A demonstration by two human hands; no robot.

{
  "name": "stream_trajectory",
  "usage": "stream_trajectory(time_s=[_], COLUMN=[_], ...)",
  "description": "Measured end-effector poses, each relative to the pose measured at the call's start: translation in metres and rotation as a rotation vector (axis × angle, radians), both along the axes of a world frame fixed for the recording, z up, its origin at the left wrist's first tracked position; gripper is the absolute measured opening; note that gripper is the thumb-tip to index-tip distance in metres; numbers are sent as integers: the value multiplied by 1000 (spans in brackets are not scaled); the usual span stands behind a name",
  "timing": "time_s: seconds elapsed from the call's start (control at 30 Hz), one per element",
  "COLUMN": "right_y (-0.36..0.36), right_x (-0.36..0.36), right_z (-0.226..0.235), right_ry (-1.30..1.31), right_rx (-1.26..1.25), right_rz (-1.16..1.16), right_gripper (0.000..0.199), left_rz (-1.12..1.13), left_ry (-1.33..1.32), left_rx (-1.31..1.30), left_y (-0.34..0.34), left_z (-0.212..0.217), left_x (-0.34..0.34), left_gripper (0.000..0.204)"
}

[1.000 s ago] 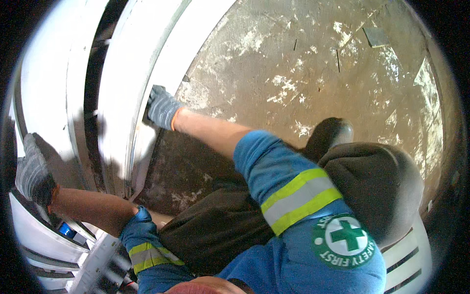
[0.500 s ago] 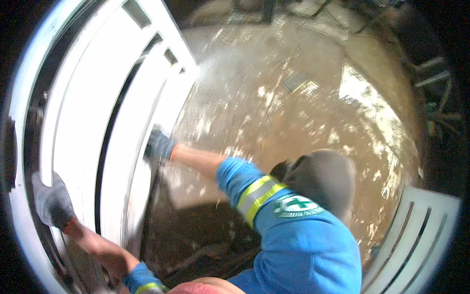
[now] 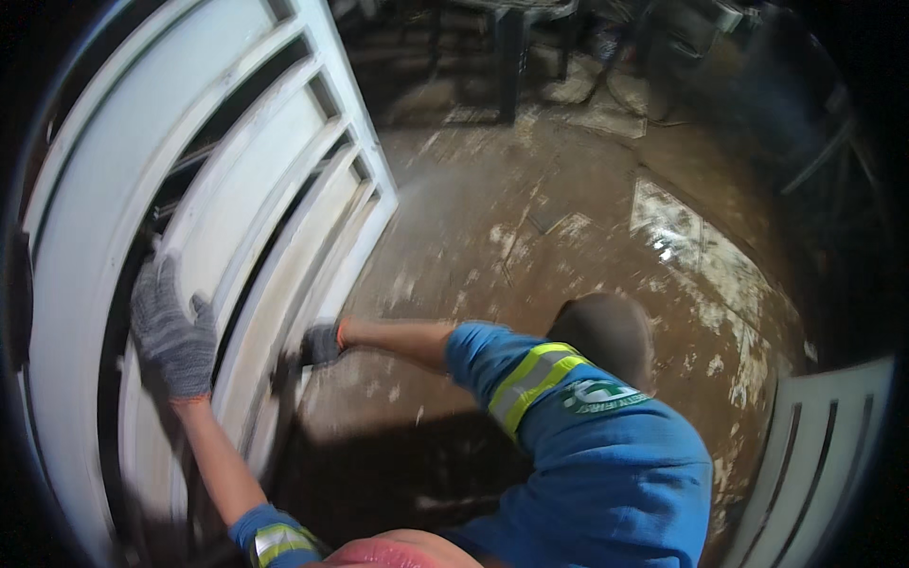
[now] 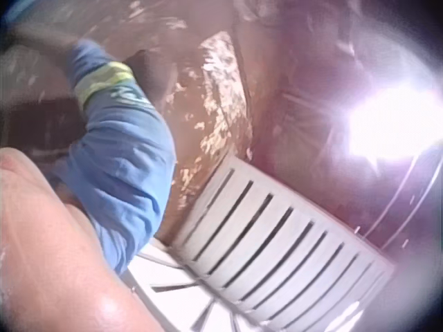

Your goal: The person kneels on the floor and uses a sanding block to sand the edges and flat surfaces of white wooden trim pieces. The person repeatedly rubs the sanding block along the trim's length and corners.

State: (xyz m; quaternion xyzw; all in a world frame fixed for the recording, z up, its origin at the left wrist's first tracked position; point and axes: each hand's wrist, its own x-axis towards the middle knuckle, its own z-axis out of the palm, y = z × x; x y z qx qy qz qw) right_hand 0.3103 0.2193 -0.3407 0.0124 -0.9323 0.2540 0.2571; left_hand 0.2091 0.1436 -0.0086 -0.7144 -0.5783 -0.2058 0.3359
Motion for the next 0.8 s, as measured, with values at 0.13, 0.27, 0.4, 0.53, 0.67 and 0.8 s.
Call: stream_trajectory(time_s=[0.13, 0.27, 0.4, 0.53, 0.67, 0.8], right_y=[-1, -24, -18, 40, 141, 178], right_x=[-3, 2, 33, 55, 107, 134], right_z=[44, 44, 23, 22, -43, -50], right_ry=[-421, 88, -362, -322, -278, -251], right_rx=[-1027, -608, -1010, -617, 388, 363], right_rz=[84, 68, 6, -424, -919, -1012], right_gripper=[26, 24, 25, 42, 56, 65], left_rz=[-304, -64, 2, 120, 236, 320], left_ry=[-161, -290, -351, -171, -64, -128], left_rx=[-601, -1096, -1248, -1291, -1276, -1360], left_y=[-12, -27, -16, -26, -46, -116], left_z=[-68, -154, -202, -218, -192, -208], left_x=[6, -16, -25, -40, -42, -79], left_gripper=[53, 52, 48, 34, 15, 24])
